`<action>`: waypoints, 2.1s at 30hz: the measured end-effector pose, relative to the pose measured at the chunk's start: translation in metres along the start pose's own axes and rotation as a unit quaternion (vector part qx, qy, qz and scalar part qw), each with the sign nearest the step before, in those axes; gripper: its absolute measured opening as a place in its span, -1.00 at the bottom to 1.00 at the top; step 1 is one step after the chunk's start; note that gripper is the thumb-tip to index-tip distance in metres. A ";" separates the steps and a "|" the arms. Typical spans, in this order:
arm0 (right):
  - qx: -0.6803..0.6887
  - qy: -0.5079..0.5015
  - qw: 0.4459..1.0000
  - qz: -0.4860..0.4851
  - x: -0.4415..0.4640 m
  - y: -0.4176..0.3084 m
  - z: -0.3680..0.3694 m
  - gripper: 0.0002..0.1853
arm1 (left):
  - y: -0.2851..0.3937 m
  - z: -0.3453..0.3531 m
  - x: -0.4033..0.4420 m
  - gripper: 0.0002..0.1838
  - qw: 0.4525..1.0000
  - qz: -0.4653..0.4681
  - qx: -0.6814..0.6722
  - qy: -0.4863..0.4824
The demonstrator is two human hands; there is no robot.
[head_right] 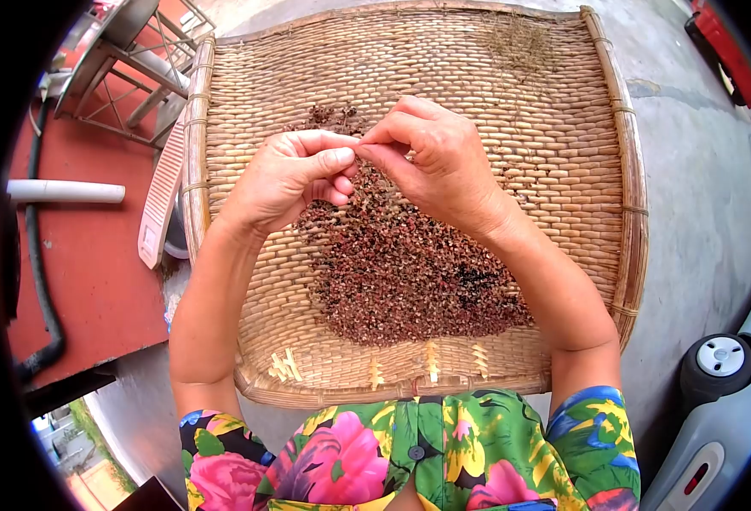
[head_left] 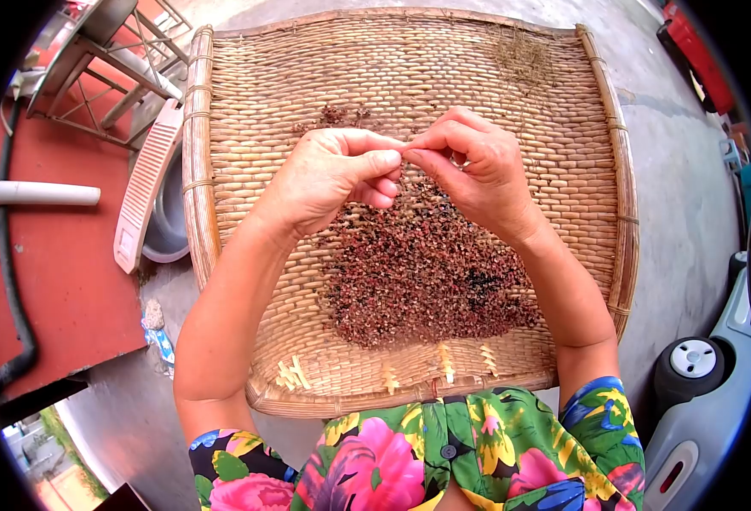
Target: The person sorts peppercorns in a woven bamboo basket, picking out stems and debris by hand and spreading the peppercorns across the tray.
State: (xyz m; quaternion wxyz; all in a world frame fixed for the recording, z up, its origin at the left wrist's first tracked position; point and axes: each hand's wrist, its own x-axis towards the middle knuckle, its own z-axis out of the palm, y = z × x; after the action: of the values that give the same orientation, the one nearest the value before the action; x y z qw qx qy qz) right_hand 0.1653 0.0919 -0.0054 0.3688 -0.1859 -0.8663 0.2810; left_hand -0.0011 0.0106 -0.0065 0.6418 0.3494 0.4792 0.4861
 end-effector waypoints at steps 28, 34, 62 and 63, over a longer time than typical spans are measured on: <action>0.457 0.020 0.847 0.271 -0.007 0.004 0.018 -0.81 | -0.011 0.009 0.004 -0.80 0.982 -0.012 -0.174 -0.067; -0.034 0.114 0.993 -0.005 0.012 0.021 -0.006 -0.80 | 0.001 0.018 -0.010 -0.86 0.930 -0.045 0.336 -0.145; 0.066 -0.103 0.971 0.204 -0.031 0.062 0.039 -0.81 | -0.003 -0.027 0.000 -0.71 0.931 0.063 0.359 -0.003; 0.065 -0.101 0.971 0.205 -0.031 0.066 0.037 -0.81 | -0.004 -0.027 0.001 -0.71 0.930 0.065 0.362 -0.004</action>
State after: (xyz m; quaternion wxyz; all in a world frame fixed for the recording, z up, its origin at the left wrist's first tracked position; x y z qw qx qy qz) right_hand 0.1659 0.1131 -0.0844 0.2248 -0.3056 -0.8224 0.4239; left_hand -0.0253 0.0099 -0.0188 0.4407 0.5906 0.5962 0.3184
